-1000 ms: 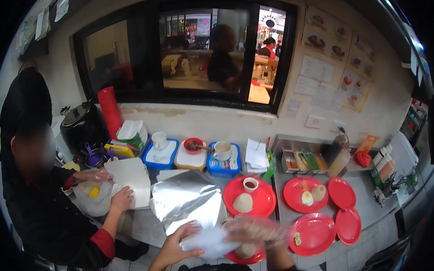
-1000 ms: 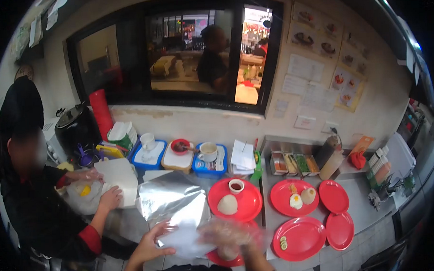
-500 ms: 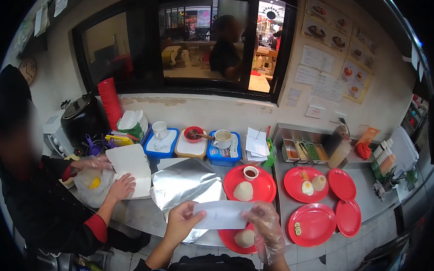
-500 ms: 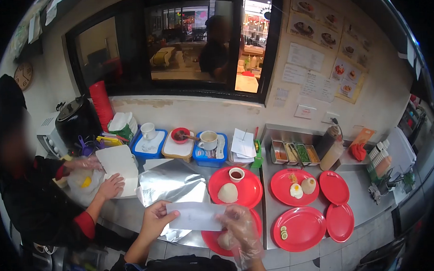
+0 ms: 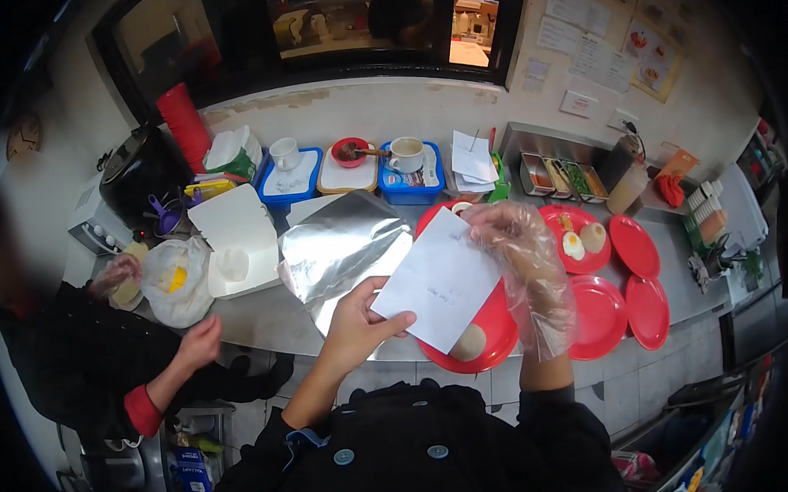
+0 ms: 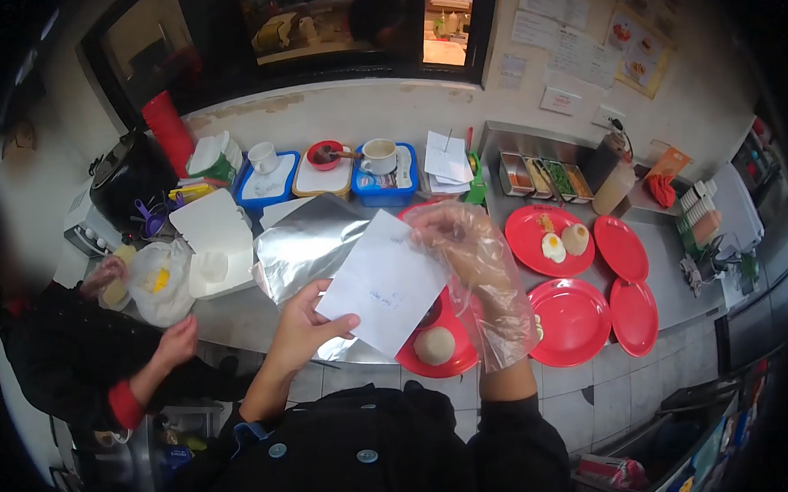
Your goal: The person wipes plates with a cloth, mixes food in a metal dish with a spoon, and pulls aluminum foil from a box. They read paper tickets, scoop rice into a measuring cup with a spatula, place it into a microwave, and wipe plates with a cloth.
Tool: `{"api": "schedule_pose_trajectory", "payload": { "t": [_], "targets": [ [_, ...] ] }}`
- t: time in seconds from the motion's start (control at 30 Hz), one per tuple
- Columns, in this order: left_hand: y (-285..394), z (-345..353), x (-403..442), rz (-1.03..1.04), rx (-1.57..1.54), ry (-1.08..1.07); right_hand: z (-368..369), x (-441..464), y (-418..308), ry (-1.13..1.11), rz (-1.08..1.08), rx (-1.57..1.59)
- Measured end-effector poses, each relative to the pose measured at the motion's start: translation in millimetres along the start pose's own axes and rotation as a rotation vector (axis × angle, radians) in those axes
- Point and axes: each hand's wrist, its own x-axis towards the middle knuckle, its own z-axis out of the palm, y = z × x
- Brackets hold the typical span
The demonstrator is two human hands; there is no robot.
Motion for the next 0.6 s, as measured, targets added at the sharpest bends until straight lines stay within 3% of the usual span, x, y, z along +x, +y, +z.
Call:
{"api": "schedule_pose_trajectory", "payload": {
  "t": [0.17, 0.27, 0.33, 0.4, 0.47, 0.6],
  "targets": [
    [0, -2, -4, -0.033, 0.038, -0.035, 1, 8, 5, -0.093, -0.061, -0.048],
    [-9, -5, -3, 0.031, 0.048, -0.050, 1, 6, 5, -0.095, -0.079, -0.085],
    [-5, -16, 5, 0.198, -0.012, 0.089, -1, 2, 4, -0.098, -0.098, -0.079],
    [14, -31, 15, 0.218, 0.013, 0.196, -7, -7, 10, -0.183, 0.085, 0.083],
    [32, -44, 25, 0.257, 0.028, 0.258, 2, -20, 24, -0.208, 0.137, 0.080],
    [60, -58, 37, 0.337, 0.368, 0.087, 17, -41, 53, -0.233, 0.342, 0.007]
  ]
}}
